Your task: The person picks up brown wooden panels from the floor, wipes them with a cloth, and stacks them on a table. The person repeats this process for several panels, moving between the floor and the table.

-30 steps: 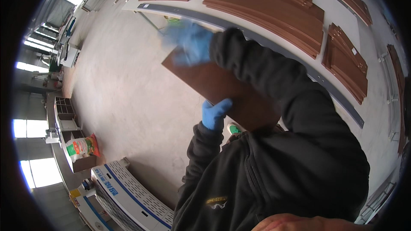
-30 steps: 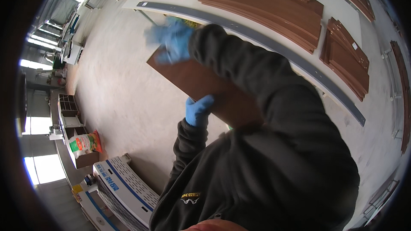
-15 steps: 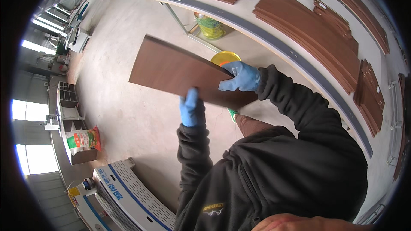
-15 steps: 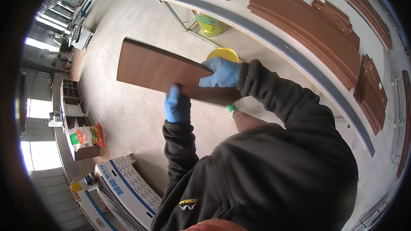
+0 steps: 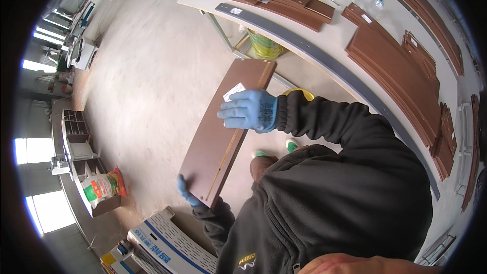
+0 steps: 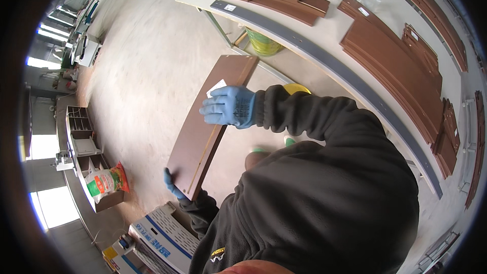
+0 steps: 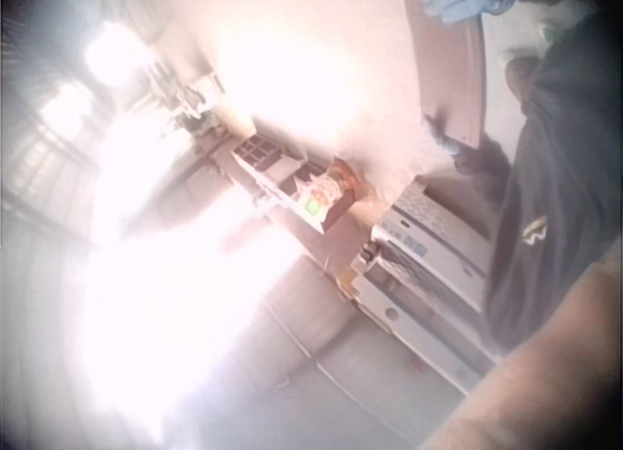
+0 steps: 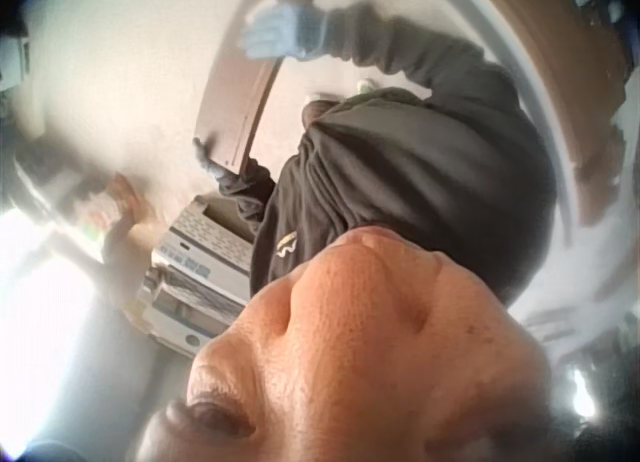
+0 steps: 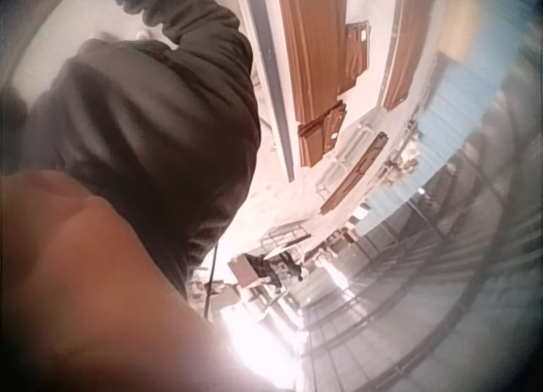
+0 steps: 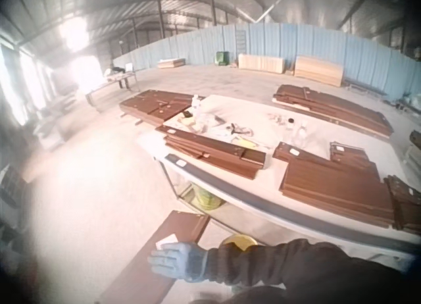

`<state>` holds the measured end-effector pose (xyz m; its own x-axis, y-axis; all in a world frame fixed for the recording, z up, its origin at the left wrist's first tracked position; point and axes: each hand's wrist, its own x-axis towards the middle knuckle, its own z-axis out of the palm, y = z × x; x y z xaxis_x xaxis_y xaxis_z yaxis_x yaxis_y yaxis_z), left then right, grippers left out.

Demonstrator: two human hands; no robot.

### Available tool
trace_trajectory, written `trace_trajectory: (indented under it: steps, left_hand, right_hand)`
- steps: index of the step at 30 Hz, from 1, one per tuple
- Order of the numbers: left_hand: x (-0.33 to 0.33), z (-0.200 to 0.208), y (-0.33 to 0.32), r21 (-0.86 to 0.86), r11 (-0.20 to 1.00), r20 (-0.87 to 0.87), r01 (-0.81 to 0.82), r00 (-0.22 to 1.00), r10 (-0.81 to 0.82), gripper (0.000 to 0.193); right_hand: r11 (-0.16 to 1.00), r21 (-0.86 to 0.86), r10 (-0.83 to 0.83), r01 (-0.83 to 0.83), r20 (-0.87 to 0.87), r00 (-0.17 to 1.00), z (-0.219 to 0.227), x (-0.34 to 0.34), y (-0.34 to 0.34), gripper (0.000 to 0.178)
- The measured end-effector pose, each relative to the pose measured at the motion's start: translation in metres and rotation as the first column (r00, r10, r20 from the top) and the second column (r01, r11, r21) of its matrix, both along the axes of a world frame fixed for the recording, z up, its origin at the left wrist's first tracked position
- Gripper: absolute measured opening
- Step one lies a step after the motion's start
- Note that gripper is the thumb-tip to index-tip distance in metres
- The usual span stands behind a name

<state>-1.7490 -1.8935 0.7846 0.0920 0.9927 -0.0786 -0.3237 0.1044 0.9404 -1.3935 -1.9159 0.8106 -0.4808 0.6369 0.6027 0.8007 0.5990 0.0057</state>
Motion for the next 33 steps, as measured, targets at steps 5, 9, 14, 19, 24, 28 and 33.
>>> trace_trajectory:
  steps: [5,9,14,19,24,28,33]
  left_hand:
    - [-0.019,0.001,0.105,-0.259,0.887,0.495,0.382,0.841,-0.218,0.060]
    - [-0.036,-0.008,0.214,-0.131,0.876,0.598,0.464,0.742,-0.304,0.068]
    - [-0.093,0.015,0.327,-0.184,0.904,0.514,0.386,0.821,-0.246,0.067]
    - [-0.123,-0.002,0.444,-0.264,0.943,0.500,0.200,0.865,-0.044,0.071]
    - [-0.091,-0.031,0.571,-0.230,0.955,0.509,0.188,0.860,-0.046,0.072]
    - [-0.024,-0.026,0.680,-0.232,0.941,0.560,0.248,0.825,-0.080,0.073]
    - [0.009,0.001,0.793,-0.191,0.963,0.461,0.191,0.884,-0.084,0.067]
  right_hand:
    - [0.825,-0.491,0.227,-0.278,-0.163,0.960,0.007,-0.066,0.121,0.081]
    - [0.777,-0.424,0.423,-0.465,-0.196,0.885,0.006,-0.157,0.248,0.095]
    - [0.952,-0.304,-0.083,0.035,-0.148,0.985,-0.070,-0.027,0.463,0.061]
    - [0.763,-0.630,-0.619,-0.141,-0.776,0.120,-0.150,0.095,0.611,0.036]
    - [0.959,-0.271,-0.226,0.079,-0.567,0.792,-0.080,0.004,0.719,0.062]
    - [0.876,-0.203,0.424,-0.437,-0.106,0.899,-0.043,-0.090,0.776,0.091]
    - [0.933,-0.356,-0.024,-0.048,-0.196,0.980,-0.091,0.060,1.006,0.062]
